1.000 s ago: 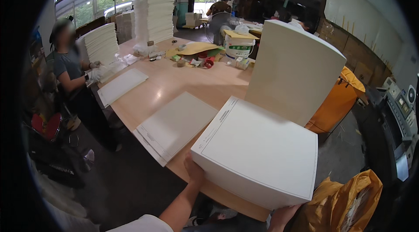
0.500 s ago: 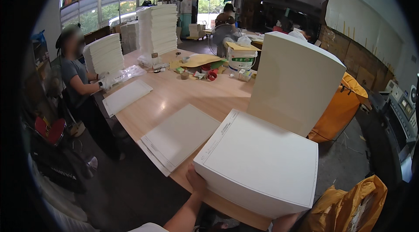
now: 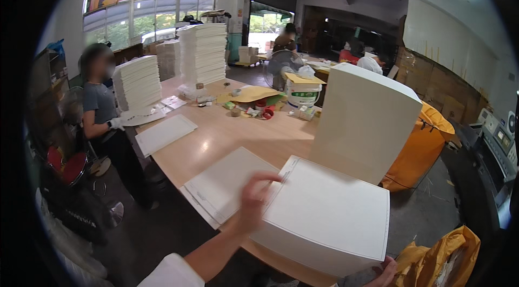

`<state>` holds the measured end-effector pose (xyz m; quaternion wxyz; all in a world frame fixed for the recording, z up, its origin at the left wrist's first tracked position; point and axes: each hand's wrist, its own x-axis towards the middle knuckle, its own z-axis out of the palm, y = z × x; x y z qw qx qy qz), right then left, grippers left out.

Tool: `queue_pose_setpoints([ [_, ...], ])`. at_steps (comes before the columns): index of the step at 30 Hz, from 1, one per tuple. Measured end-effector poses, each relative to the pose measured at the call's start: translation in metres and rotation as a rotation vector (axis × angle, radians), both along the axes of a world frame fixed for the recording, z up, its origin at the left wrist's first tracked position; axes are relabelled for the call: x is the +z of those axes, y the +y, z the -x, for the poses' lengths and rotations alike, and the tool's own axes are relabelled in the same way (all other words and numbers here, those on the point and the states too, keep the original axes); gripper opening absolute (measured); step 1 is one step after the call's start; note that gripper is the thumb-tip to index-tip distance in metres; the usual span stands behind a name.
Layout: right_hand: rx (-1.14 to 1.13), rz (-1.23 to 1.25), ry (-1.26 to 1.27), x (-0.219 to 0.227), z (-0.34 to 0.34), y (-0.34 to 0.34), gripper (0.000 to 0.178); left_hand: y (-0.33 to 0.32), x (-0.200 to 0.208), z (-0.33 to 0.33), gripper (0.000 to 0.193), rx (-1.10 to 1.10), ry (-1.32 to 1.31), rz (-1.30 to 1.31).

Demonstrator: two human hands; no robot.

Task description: The person repeatedly picks up stacks of white paper sheets from a table, flips them over, and places them back down. The action is performed continuously by hand without tools.

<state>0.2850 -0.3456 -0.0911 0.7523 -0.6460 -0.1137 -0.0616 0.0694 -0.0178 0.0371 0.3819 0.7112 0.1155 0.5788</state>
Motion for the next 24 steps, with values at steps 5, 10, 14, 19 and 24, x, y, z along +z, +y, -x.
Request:
queue_pose_setpoints([
  [5, 0.015, 0.179, -0.099, 0.000, -0.011, 0.017, 0.022, -0.046, 0.014, -0.087, 0.019, -0.446, 0.452, -0.531],
  [10, 0.062, 0.551, -0.140, 0.043, -0.003, -0.001, 0.027, -0.044, -0.004, -0.094, 0.015, -0.548, 0.637, -0.345],
  [14, 0.358, 1.021, -0.186, 0.106, -0.011, -0.022, 0.037, -0.046, -0.002, -0.097, 0.012, -0.494, 0.445, -0.361],
  [19, 0.360, 0.848, -0.072, 0.158, -0.018, -0.004, 0.032, -0.046, -0.004, -0.100, 0.022, -0.619, 0.534, -0.268],
  [24, 0.158, 0.192, -0.032, 0.126, -0.010, 0.060, 0.045, -0.046, 0.000, -0.094, 0.023, -0.635, 0.499, -0.224],
])
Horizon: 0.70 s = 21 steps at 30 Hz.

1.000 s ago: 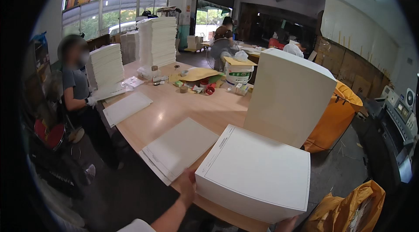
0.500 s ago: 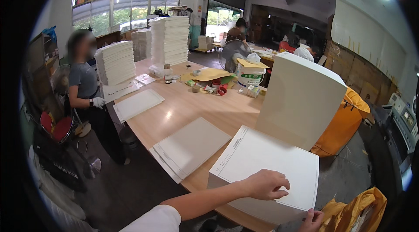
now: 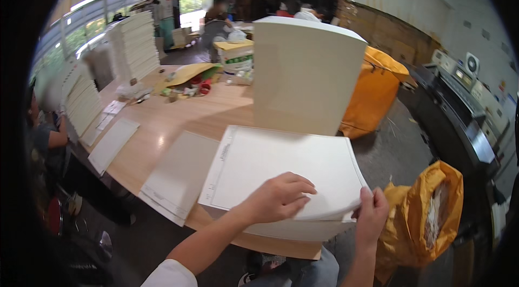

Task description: The person repeatedly picks up stacks of white paper sheets from a table, flips them over, and places them back down. The action is performed continuously by hand without tools.

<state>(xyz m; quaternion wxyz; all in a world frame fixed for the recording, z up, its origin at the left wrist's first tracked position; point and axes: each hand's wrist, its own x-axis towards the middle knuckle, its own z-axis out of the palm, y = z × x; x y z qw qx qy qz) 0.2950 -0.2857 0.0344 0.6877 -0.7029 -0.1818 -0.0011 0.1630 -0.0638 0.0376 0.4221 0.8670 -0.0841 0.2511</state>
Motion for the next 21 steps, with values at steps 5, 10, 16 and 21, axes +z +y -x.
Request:
queue_pose_setpoints([
  [5, 0.016, 0.250, -0.328, 0.016, -0.004, -0.002, 0.038, 0.000, 0.008, -0.002, 0.037, -0.016, 0.048, -0.039],
  [10, 0.257, -0.271, 0.272, 0.030, -0.007, -0.003, 0.036, 0.000, 0.012, -0.002, 0.060, -0.090, 0.070, -0.024],
  [16, 0.270, -0.232, 0.255, 0.032, -0.007, -0.002, 0.037, 0.002, 0.012, 0.004, 0.057, -0.106, 0.150, 0.088],
  [21, 0.209, -0.049, 0.092, 0.033, -0.004, 0.000, 0.041, -0.008, 0.006, 0.004, 0.048, -0.029, 0.101, 0.282],
])
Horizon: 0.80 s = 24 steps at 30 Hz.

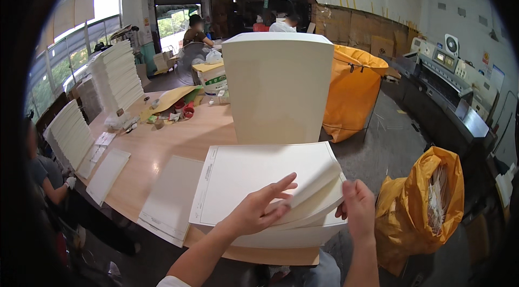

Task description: The person repeatedly picks up stacks of white paper sheets from a table, flips them over, and places them back down. The action is performed continuously by hand without tools.

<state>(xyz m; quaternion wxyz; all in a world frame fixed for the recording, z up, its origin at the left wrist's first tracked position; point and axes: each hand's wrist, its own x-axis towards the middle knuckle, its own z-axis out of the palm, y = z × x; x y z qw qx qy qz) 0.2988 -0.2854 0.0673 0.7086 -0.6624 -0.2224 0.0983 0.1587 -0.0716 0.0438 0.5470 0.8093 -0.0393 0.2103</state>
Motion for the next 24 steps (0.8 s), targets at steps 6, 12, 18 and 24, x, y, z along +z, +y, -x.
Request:
queue_pose_setpoints([
  [6, 0.040, -0.104, 0.123, 0.002, -0.005, -0.001, 0.037, 0.006, 0.004, -0.006, 0.048, -0.075, -0.063, -0.356],
  [12, 0.103, -0.161, 0.186, 0.004, -0.003, -0.002, 0.036, 0.007, 0.004, -0.003, 0.052, -0.052, -0.071, -0.279],
  [18, -0.108, 0.107, -0.244, -0.012, -0.009, 0.002, 0.039, -0.004, 0.006, -0.009, 0.046, 0.029, -0.112, -0.133],
  [24, 0.079, -0.279, 0.227, 0.002, -0.004, 0.007, 0.036, 0.002, 0.008, -0.004, 0.050, -0.070, -0.150, -0.379],
])
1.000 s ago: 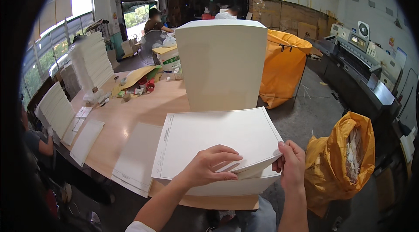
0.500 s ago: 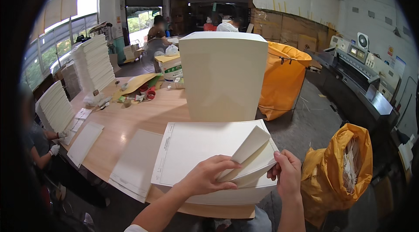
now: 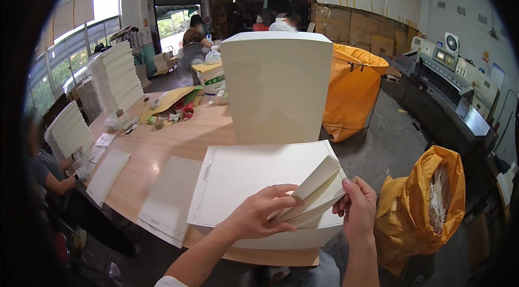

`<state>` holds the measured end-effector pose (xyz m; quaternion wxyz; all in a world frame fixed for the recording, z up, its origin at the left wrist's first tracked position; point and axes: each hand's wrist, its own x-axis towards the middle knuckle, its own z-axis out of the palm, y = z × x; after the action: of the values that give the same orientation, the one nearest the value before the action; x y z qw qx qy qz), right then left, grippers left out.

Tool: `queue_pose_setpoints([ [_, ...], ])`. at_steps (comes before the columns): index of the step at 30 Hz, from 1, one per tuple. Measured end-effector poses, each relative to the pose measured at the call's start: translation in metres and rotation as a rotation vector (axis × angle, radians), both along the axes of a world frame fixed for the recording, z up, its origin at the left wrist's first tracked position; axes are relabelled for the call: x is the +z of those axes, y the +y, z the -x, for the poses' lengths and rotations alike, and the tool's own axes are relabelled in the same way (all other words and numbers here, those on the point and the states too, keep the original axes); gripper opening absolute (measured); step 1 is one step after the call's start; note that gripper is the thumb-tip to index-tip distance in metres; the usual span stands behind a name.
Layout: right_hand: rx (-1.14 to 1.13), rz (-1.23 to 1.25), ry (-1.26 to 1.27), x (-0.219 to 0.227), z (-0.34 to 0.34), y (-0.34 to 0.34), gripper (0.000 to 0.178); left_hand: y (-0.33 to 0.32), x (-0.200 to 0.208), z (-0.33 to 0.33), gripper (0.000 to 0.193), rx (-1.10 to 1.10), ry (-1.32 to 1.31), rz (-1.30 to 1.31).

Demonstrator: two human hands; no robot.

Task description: The person repeatedly picks up stacks of white paper sheets from a table, flips them over, and places them back down. The action is performed continuously by hand without tools.

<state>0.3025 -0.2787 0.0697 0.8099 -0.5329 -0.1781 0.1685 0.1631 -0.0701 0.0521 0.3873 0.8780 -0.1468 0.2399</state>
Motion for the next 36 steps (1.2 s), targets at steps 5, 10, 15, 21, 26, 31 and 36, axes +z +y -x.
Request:
queue_pose_setpoints([
  [5, -0.011, 0.056, -0.068, -0.002, -0.002, -0.002, 0.036, 0.002, -0.006, -0.001, 0.047, -0.016, 0.041, 0.113],
  [10, -0.157, 0.313, -0.395, -0.006, 0.001, 0.000, 0.038, -0.003, 0.000, 0.000, 0.038, 0.032, 0.045, 0.157],
  [15, -0.025, 0.046, -0.057, 0.006, -0.002, 0.000, 0.038, 0.003, -0.002, -0.006, 0.035, -0.006, -0.029, -0.013],
  [21, -0.006, 0.003, -0.045, 0.001, -0.002, 0.000, 0.037, 0.001, -0.001, 0.001, 0.050, 0.035, 0.054, 0.078],
  [26, -0.647, 0.331, -0.512, -0.034, 0.020, -0.014, 0.029, 0.000, -0.001, -0.001, 0.049, 0.014, 0.078, 0.155],
  [31, -0.241, 0.782, -1.247, -0.048, 0.055, -0.015, 0.039, 0.001, -0.008, -0.003, 0.053, 0.010, 0.022, 0.021],
  [36, 0.135, 0.968, -1.115, -0.062, 0.056, -0.018, 0.052, -0.016, 0.004, 0.006, 0.052, 0.029, -0.202, -0.657],
])
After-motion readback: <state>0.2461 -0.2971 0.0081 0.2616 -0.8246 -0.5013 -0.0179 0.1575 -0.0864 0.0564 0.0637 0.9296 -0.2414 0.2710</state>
